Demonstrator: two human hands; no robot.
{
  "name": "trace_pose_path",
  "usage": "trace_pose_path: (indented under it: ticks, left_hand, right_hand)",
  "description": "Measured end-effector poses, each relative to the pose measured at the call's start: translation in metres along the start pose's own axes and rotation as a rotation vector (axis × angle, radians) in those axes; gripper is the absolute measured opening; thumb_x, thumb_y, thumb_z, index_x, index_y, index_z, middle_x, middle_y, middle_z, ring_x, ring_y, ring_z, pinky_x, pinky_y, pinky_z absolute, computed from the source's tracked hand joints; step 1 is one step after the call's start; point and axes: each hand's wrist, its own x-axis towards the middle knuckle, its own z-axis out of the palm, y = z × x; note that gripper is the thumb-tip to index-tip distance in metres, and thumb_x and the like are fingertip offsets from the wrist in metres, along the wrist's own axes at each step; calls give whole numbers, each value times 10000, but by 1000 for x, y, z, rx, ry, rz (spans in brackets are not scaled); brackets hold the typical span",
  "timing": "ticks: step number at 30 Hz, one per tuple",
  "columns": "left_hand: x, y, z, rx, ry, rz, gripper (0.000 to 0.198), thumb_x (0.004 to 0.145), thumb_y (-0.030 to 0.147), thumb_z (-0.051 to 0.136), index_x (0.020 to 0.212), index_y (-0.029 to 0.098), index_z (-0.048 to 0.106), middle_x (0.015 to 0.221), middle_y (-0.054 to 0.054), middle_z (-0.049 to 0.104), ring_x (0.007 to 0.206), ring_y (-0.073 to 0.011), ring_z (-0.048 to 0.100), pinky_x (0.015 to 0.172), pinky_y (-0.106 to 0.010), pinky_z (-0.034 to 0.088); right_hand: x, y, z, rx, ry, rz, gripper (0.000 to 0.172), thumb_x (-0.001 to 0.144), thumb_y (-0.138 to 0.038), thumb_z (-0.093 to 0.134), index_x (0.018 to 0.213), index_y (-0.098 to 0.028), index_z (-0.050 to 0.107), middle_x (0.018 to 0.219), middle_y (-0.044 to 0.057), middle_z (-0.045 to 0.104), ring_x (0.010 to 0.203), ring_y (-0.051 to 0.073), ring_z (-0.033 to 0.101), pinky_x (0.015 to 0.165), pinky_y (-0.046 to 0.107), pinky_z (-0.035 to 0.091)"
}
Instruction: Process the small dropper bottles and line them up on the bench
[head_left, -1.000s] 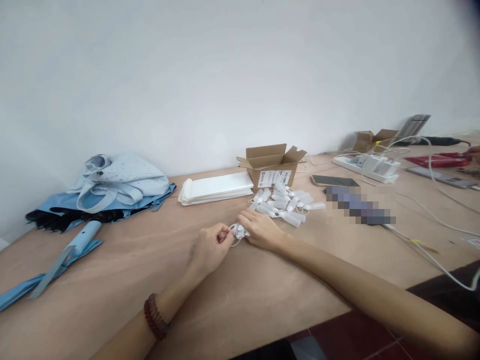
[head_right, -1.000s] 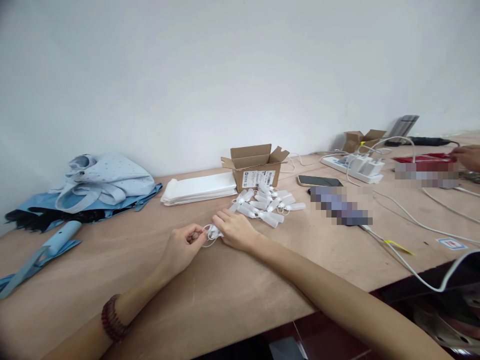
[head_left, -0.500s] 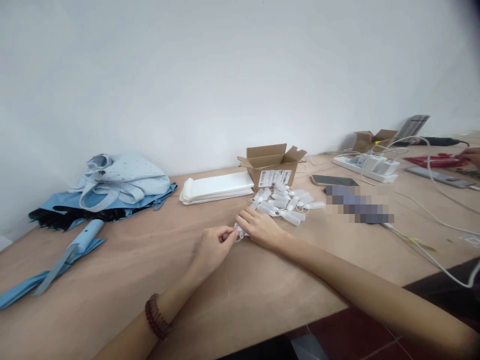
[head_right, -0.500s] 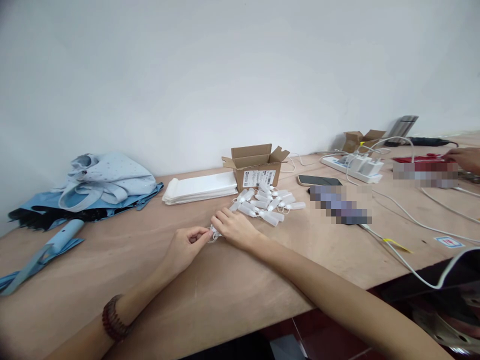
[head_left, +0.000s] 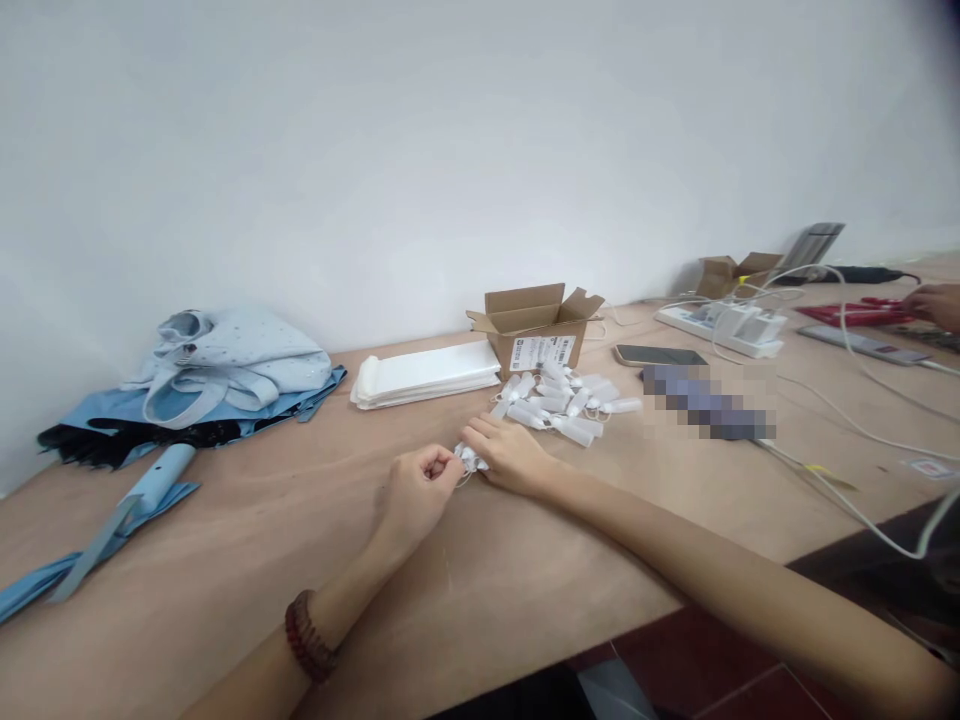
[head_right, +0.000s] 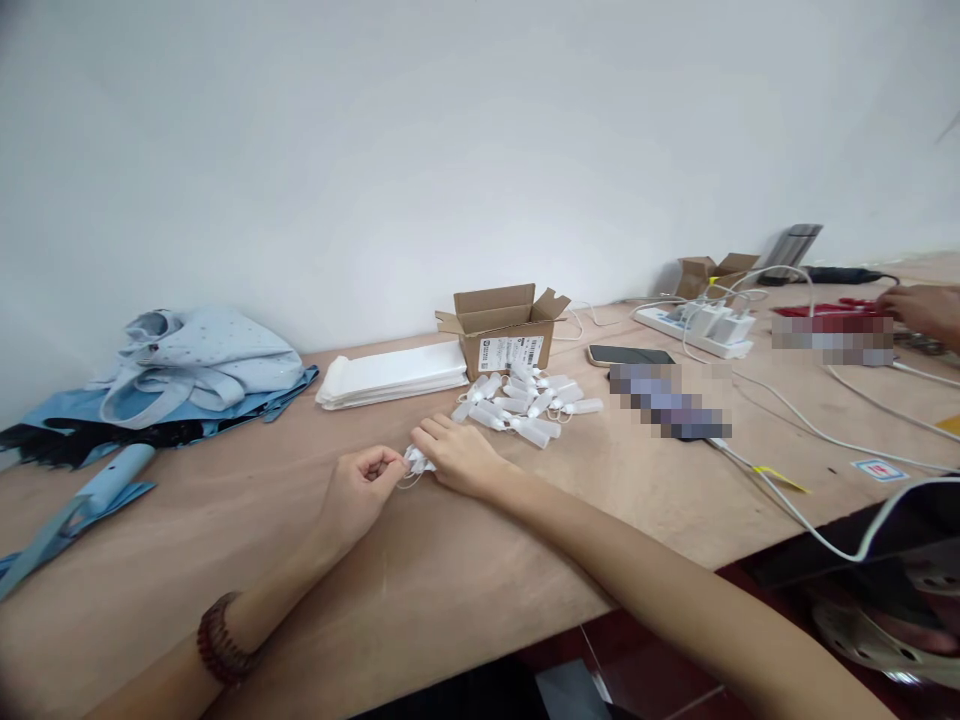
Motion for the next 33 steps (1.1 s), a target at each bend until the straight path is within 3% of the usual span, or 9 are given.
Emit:
trace_pose_path:
  ticks: [9,15,17,21,25,28,33]
  left_hand:
    - [-1,-2,-1,-21,38,-38,219,707,317,537,565,153,569,497,42,408,494,-93,359,478,-212,245]
    - [-4,-2,-4,-83,25,-26,276,768,360,528,599,148,580,513,42,407,478,-85,356,461,-207,242]
    - [-6,-3,-4,-35,17,51,286,806,397,525,698,156,632,509,51,390,464,-84,352,456,-205,251]
    - [-10,-6,1,215,84,376,228,846,328,520,943,177,661,487,65,381,444,-92,382,501,-211,325]
    - [-10,-11,3,438,85,616,232,900,267,447,941,175,656,611,-21,585,541,-131,540,566,-228,401]
    - [-9,-15,4,548,68,678,248,924,258,416,898,176,649,701,-66,644,639,-167,607,610,-245,441]
    - [-9,-16,3,621,60,687,263,940,247,395,855,170,632,684,-66,646,648,-178,628,605,-250,459]
  right_hand:
    - [2,-3,-3,23,-33,48,146,783,-102,503,912,-169,498,951,84,570,903,208,477,636,270,353]
    - [1,1,-3,108,-1,231,242,794,-129,528,1030,-152,477,1018,89,581,958,208,508,724,274,404]
    - [1,-1,-3,96,-15,275,256,798,-148,544,1044,-148,474,1037,95,580,963,215,516,732,280,416]
    - [2,-8,-6,-1,-56,262,155,837,-190,531,982,-153,490,1012,105,578,946,234,511,696,299,431]
    - [2,-14,-7,-104,-72,198,81,874,-170,476,951,-158,497,974,99,574,910,237,507,630,298,425]
    - [3,-15,-7,-158,-68,157,77,884,-160,451,940,-152,504,956,100,570,897,240,505,610,302,417]
    - [2,-12,-9,-148,-82,116,100,855,-156,471,949,-150,506,957,98,578,890,233,515,604,301,400]
